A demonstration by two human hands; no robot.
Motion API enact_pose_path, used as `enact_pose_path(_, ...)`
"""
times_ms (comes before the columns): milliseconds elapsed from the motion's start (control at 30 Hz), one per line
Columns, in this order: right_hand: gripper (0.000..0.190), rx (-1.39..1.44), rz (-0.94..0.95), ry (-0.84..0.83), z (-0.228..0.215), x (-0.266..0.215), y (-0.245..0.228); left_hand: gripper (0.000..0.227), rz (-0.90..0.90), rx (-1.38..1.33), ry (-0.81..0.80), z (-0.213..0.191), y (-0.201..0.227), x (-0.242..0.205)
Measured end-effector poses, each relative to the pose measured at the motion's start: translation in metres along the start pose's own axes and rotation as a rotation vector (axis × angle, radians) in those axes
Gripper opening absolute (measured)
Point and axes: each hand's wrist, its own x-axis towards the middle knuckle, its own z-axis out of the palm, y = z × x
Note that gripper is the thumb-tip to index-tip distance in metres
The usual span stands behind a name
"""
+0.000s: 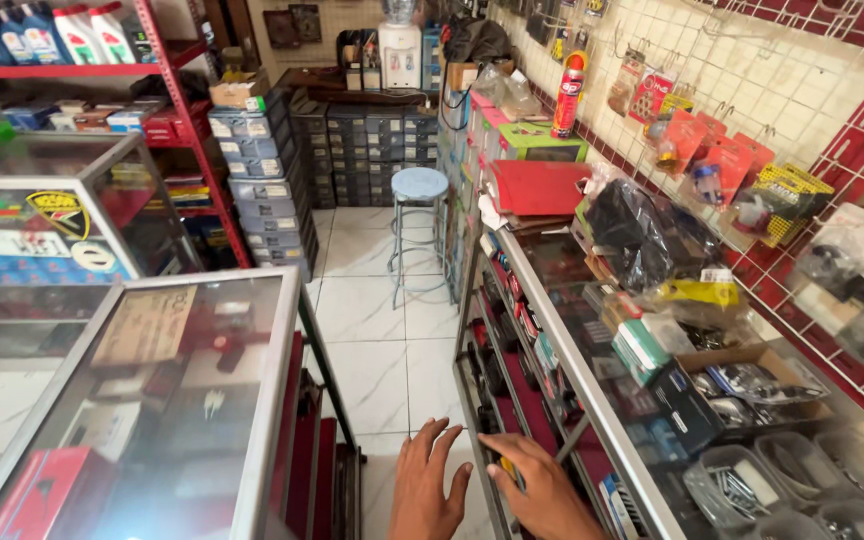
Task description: The person arranges packaged motorcycle parts on a glass display counter and then places one item onto a wall-mounted hook rack.
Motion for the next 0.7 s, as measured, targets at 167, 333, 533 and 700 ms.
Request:
enact_pose_path(167,0.052,-0.009,-0.006,0.004,0.017,0.046,0.008,0.054,0.017,-0.008,-0.005,0.000,-0.037,0.035)
enact_pose_path(333,0.049,-0.059,-0.107,0.072,0.039,0.087,0.028,0.056,0.025,0.023,-0.004,0.006,-0.076,0.066)
enact_pose_path(533,0.055,-0.004,-0.047,0.065,0.053,0.128,0.070,0.062,0.023,0.042,-0.072,0.036,-0.122,0.104)
enact_pose_path(700,0.054,0.017,0.051,0.030,0.057,0.175,0.105,0.061,-0.078,0.068,-0.270,0.061,-0.157,0.149)
